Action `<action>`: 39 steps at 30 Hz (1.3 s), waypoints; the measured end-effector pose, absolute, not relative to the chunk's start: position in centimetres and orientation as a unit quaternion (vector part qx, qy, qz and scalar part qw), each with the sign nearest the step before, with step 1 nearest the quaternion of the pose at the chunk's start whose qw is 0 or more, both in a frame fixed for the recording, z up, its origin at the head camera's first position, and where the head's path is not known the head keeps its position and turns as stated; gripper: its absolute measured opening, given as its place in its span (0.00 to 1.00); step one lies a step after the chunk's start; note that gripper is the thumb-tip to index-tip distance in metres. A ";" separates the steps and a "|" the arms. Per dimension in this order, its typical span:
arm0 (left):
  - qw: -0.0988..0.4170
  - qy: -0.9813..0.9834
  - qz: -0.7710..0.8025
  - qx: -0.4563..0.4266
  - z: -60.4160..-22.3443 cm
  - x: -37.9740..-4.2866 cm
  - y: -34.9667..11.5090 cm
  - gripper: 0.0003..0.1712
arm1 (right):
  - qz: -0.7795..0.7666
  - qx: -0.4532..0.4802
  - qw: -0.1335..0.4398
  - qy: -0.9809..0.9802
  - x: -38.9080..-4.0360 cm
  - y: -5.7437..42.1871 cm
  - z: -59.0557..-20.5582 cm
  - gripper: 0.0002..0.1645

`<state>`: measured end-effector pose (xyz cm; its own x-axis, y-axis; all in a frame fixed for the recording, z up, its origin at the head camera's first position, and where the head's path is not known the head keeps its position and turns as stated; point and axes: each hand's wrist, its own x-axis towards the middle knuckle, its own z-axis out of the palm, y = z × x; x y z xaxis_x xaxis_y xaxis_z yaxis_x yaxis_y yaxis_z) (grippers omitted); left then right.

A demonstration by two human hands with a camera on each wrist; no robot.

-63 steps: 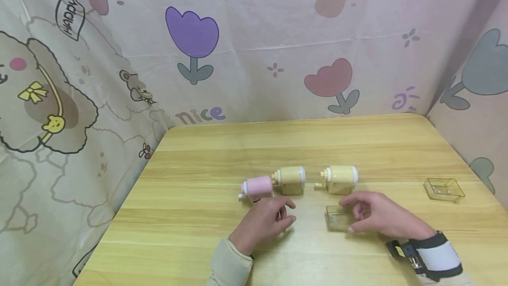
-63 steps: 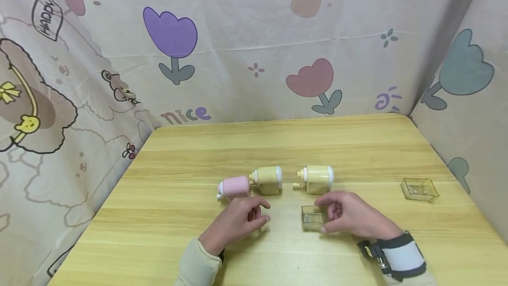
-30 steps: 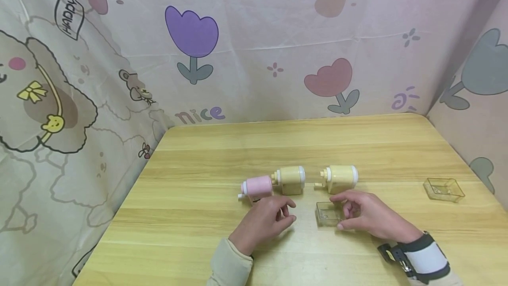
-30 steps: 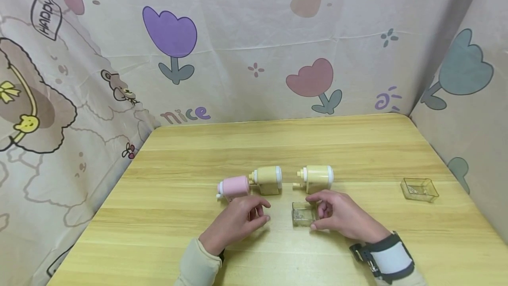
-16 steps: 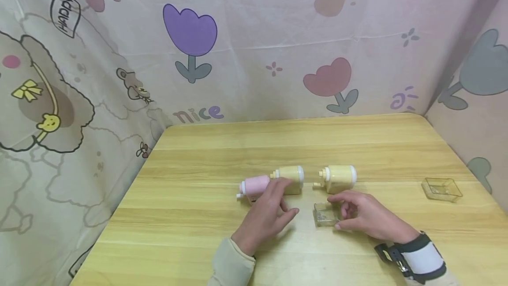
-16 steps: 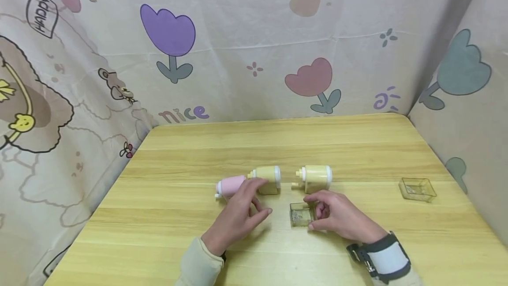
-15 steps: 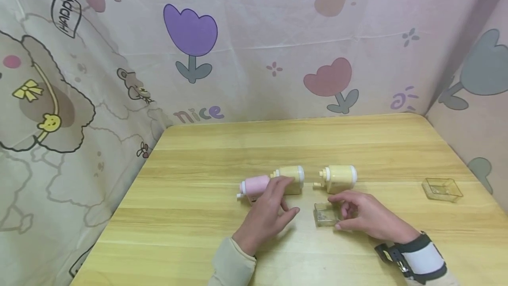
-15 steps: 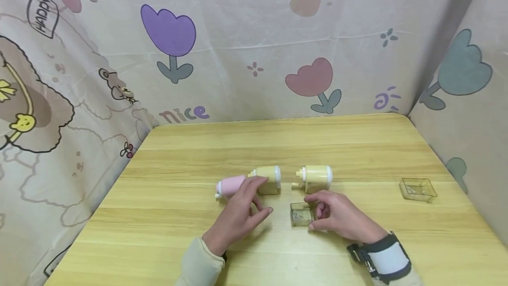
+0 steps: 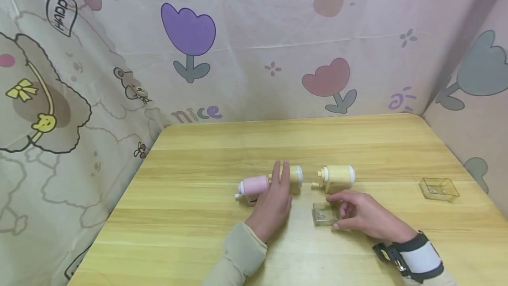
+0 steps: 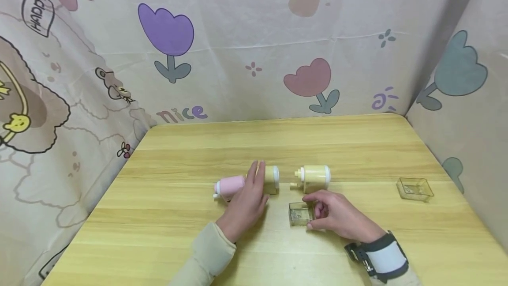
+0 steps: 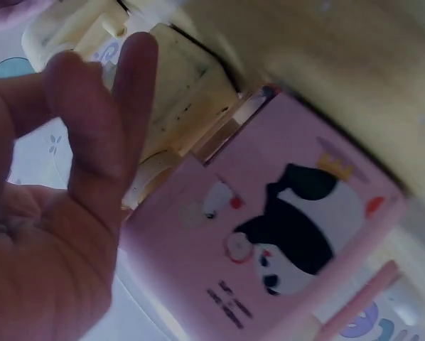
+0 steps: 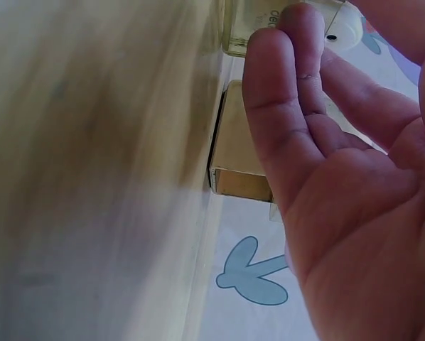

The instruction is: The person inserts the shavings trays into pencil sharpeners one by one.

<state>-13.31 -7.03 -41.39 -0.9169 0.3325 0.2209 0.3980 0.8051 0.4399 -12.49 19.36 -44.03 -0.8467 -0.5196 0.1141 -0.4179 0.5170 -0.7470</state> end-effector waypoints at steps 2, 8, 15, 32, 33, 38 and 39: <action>0.078 -0.955 -0.221 -0.183 -41.4 -13.6 -6.8 0.42 | -0.417 -0.269 0.066 0.866 -12.4 19.4 -44.1 0.37; 0.123 -0.955 -0.204 -0.176 -41.4 -14.0 -6.3 0.35 | -0.425 -0.267 0.072 0.862 -12.3 19.4 -44.2 0.37; 0.122 -0.937 -0.261 -0.197 -41.2 -13.5 -7.0 0.29 | -0.420 -0.266 0.074 0.864 -12.4 19.3 -44.1 0.38; 0.118 -0.926 -0.272 -0.233 -41.0 -9.8 -7.9 0.30 | -0.416 -0.267 0.071 0.866 -12.3 19.7 -44.0 0.38; 0.117 -0.926 -0.275 -0.233 -41.1 -9.8 -8.0 0.30 | -0.416 -0.267 0.070 0.866 -12.4 19.8 -44.0 0.38; 0.109 -0.924 -0.280 -0.236 -41.3 -9.9 -8.2 0.30 | -0.419 -0.272 0.068 0.864 -12.5 19.6 -44.0 0.38; 0.108 -0.923 -0.281 -0.238 -41.3 -9.9 -8.2 0.30 | -0.418 -0.274 0.066 0.864 -12.5 19.5 -44.1 0.38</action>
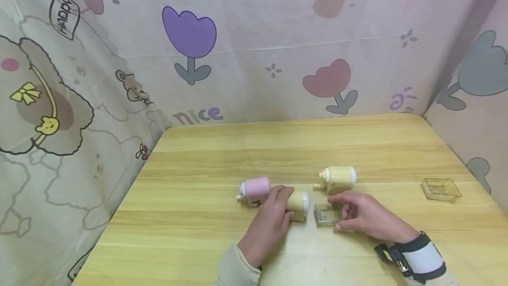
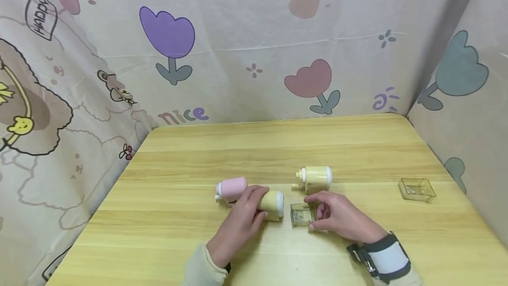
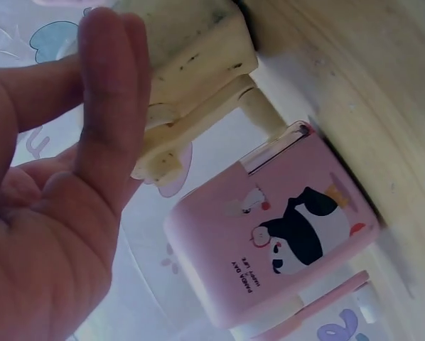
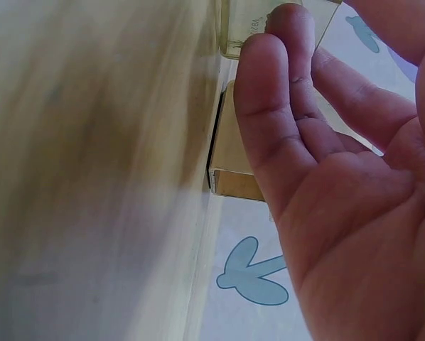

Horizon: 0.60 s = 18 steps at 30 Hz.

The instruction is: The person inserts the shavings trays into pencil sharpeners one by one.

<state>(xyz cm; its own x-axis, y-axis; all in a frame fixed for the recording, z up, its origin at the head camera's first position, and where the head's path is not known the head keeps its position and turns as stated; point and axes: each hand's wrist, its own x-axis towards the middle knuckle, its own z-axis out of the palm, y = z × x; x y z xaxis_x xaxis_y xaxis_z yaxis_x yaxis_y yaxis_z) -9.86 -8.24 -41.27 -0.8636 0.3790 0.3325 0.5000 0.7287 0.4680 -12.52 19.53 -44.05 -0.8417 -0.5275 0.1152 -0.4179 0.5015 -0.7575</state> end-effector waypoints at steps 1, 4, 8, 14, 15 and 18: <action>0.107 -0.923 -0.282 -0.239 -41.3 -9.8 -8.3 0.30 | -0.417 -0.275 0.064 0.864 -12.5 19.5 -44.1 0.38; 0.107 -0.922 -0.285 -0.239 -41.3 -9.7 -8.3 0.30 | -0.414 -0.276 0.061 0.865 -12.5 19.5 -44.0 0.38; 0.106 -0.922 -0.289 -0.233 -41.3 -9.7 -8.4 0.31 | -0.409 -0.276 0.061 0.867 -12.5 19.5 -43.9 0.38; 0.054 -0.919 -0.322 -0.222 -41.5 -9.6 -8.5 0.34 | -0.398 -0.282 0.058 0.871 -12.4 19.5 -43.9 0.41; 0.050 -0.917 -0.327 -0.222 -41.5 -9.6 -8.5 0.34 | -0.397 -0.285 0.055 0.871 -12.4 19.5 -43.9 0.41; 0.058 -0.916 -0.325 -0.228 -41.6 -9.6 -8.5 0.33 | -0.399 -0.291 0.055 0.868 -12.4 19.5 -44.0 0.40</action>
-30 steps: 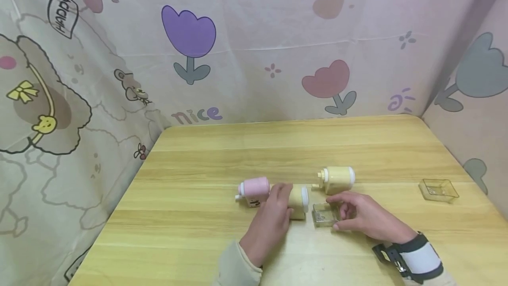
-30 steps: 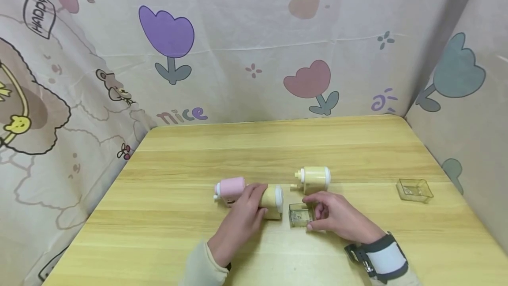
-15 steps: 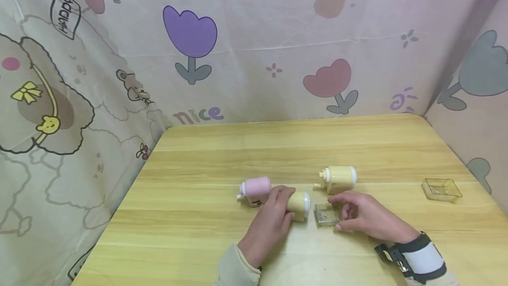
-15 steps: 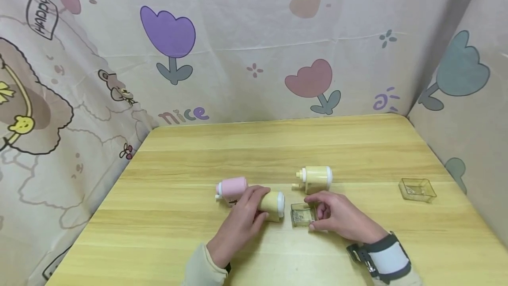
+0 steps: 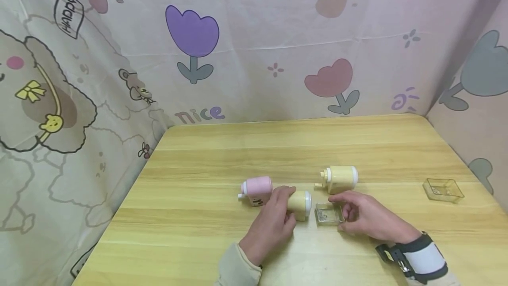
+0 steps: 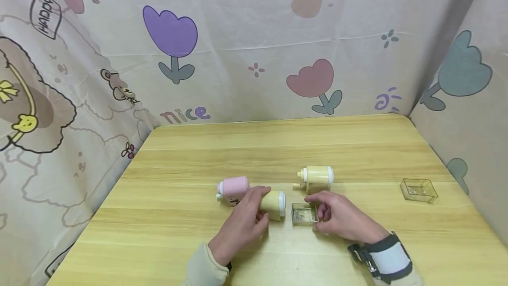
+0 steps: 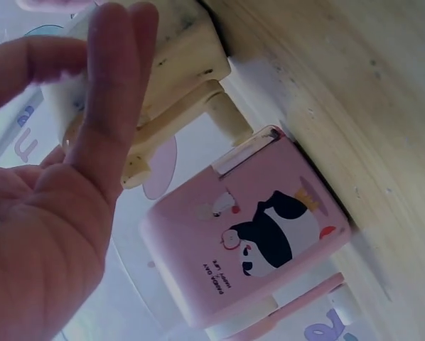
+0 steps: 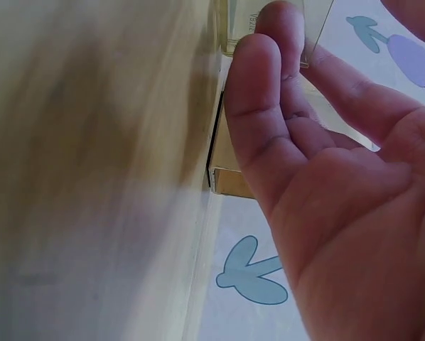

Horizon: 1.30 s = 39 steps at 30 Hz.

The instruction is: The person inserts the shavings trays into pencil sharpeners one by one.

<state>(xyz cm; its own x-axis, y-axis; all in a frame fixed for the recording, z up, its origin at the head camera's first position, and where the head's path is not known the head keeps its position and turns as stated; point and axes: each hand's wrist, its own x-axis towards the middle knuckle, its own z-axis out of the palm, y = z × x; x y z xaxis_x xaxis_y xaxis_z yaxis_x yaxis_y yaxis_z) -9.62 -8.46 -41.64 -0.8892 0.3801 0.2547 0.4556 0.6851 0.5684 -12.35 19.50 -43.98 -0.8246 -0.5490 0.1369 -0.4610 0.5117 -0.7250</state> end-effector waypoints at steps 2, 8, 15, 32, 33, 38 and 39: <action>0.069 -0.918 -0.316 -0.231 -41.7 -9.7 -8.4 0.33 | -0.402 -0.292 0.057 0.866 -12.4 19.5 -44.0 0.39; 0.073 -0.920 -0.309 -0.230 -41.8 -9.7 -8.4 0.32 | -0.405 -0.286 0.063 0.866 -12.4 19.6 -44.1 0.39; 0.078 -0.922 -0.297 -0.235 -41.9 -9.6 -8.4 0.32 | -0.407 -0.276 0.062 0.868 -12.4 19.5 -44.0 0.39; 0.097 -0.919 -0.286 -0.253 -42.1 -9.5 -8.6 0.30 | -0.417 -0.287 0.056 0.861 -12.4 18.6 -43.9 0.37; 0.096 -0.919 -0.286 -0.254 -42.1 -9.5 -8.6 0.30 | -0.417 -0.288 0.056 0.860 -12.4 18.5 -43.9 0.37; 0.094 -0.919 -0.286 -0.255 -42.0 -9.5 -8.6 0.30 | -0.419 -0.289 0.055 0.859 -12.5 18.2 -44.0 0.36; 0.094 -0.919 -0.286 -0.255 -42.0 -9.5 -8.6 0.30 | -0.419 -0.289 0.056 0.859 -12.5 18.2 -44.0 0.36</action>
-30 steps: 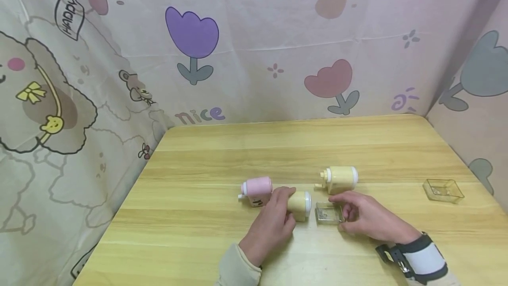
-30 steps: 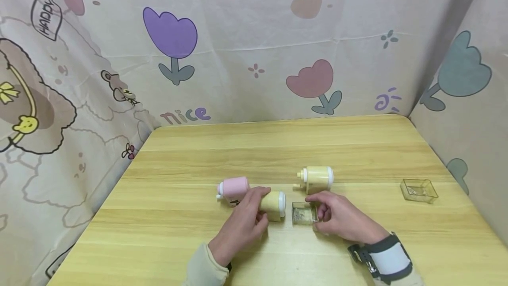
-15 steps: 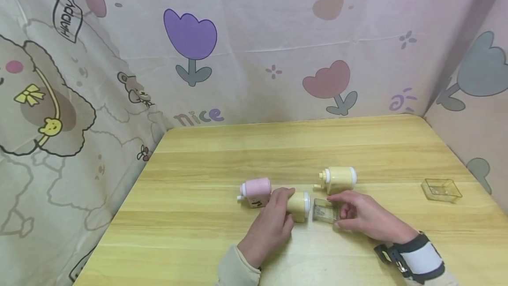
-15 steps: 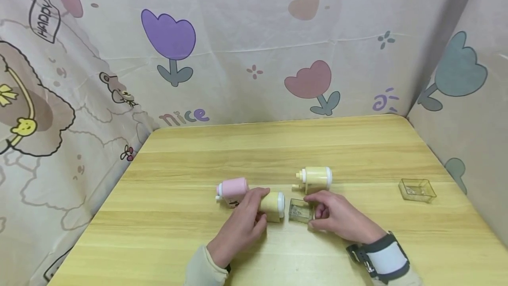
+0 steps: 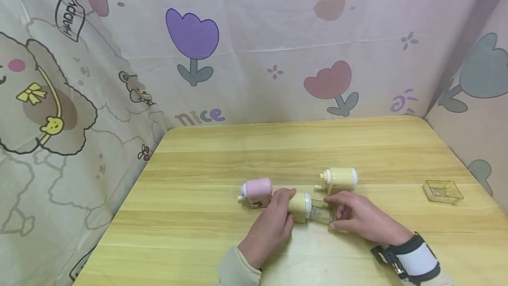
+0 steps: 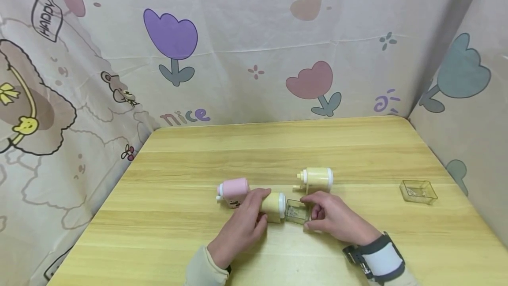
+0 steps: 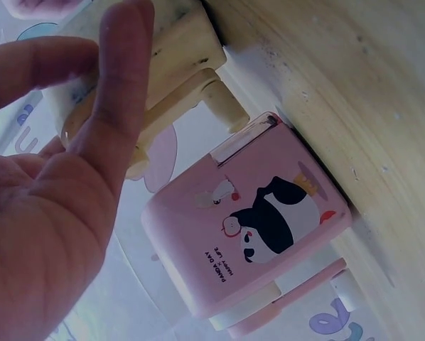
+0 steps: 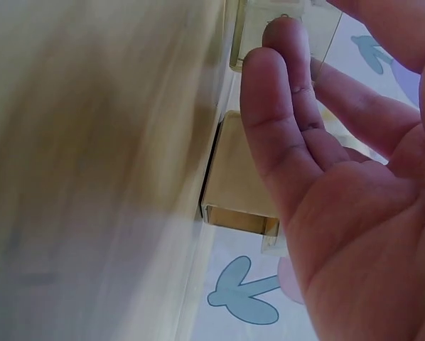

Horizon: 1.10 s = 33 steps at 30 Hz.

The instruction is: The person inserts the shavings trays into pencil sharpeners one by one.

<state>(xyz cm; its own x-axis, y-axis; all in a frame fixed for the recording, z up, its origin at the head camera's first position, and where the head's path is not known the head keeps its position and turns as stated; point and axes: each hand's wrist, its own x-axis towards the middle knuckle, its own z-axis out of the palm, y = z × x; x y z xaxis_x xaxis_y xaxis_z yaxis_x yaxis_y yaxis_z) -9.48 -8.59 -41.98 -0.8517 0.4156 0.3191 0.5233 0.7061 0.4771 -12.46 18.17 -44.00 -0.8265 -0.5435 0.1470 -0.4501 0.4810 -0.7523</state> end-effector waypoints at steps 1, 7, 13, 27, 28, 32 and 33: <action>0.094 -0.918 -0.287 -0.256 -42.0 -9.5 -8.6 0.30 | -0.419 -0.290 0.056 0.859 -12.5 18.1 -44.0 0.36; 0.097 -0.918 -0.285 -0.260 -42.0 -9.5 -8.6 0.29 | -0.418 -0.290 0.058 0.859 -12.5 17.8 -44.0 0.37; 0.099 -0.918 -0.280 -0.261 -42.0 -9.5 -8.6 0.30 | -0.420 -0.296 0.063 0.855 -12.6 17.5 -43.9 0.37; 0.107 -0.918 -0.276 -0.265 -41.9 -9.5 -8.6 0.30 | -0.421 -0.308 0.063 0.851 -12.9 16.9 -44.0 0.37; 0.107 -0.918 -0.276 -0.265 -41.9 -9.5 -8.6 0.30 | -0.421 -0.309 0.063 0.850 -12.9 16.8 -44.0 0.37; 0.108 -0.918 -0.275 -0.265 -42.0 -9.5 -8.6 0.30 | -0.420 -0.315 0.060 0.849 -12.9 16.8 -44.1 0.36; 0.107 -0.918 -0.275 -0.264 -42.0 -9.5 -8.6 0.30 | -0.419 -0.317 0.059 0.849 -12.9 16.8 -44.1 0.36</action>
